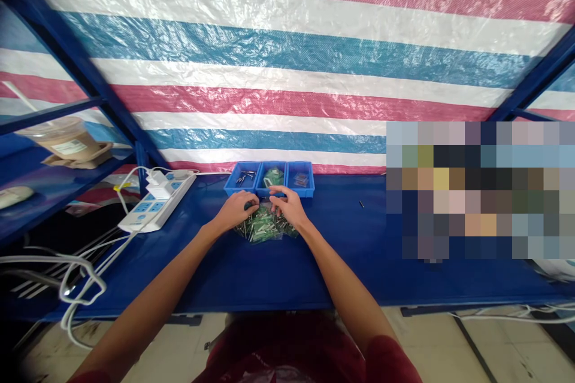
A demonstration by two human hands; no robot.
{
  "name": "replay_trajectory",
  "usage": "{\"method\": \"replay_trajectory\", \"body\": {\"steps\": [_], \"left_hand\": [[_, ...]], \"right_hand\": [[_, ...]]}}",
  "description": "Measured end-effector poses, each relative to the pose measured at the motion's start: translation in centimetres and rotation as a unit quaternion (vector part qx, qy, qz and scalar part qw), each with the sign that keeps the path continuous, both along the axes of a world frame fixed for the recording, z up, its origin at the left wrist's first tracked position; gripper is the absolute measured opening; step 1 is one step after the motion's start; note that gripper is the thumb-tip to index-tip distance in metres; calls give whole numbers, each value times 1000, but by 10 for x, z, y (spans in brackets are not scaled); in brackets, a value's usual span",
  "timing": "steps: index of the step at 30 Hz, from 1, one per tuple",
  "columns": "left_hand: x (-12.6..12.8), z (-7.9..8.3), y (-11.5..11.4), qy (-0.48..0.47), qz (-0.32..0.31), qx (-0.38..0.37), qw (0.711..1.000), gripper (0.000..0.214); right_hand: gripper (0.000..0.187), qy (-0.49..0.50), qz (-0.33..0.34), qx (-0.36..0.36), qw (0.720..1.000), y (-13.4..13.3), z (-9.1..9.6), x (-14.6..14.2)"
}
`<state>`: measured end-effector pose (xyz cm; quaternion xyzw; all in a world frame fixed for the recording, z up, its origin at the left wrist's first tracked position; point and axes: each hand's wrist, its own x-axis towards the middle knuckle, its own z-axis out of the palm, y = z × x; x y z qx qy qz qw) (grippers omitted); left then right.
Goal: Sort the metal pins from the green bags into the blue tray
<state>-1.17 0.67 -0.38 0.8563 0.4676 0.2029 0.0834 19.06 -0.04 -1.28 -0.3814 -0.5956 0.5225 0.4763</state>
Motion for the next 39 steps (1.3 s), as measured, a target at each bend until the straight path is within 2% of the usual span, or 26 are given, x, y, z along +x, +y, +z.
{"method": "replay_trajectory", "body": {"steps": [4, 9, 14, 21, 29, 33, 39], "left_hand": [[2, 3, -1, -65, -6, 16, 998, 19], [6, 2, -4, -145, -19, 50, 988, 27], [9, 0, -9, -214, -5, 81, 973, 32], [10, -1, -11, -227, 0, 98, 969, 33], [10, -5, -8, -194, -52, 195, 960, 30], [11, -4, -7, -194, -48, 207, 958, 30], [11, 3, 1, -172, -52, 183, 967, 29]], "right_hand": [[26, -85, -72, 68, 991, -1, -3, -1], [25, -137, -70, 134, 979, -3, -1, -2], [25, -163, -61, 163, 971, -4, -1, -3], [28, -136, -39, 146, 979, -8, 4, -3], [27, -99, -23, 125, 987, -7, 3, -3], [25, -91, -60, 122, 987, -5, 0, -3], [24, -84, -118, 116, 983, -3, 0, -1]]}}
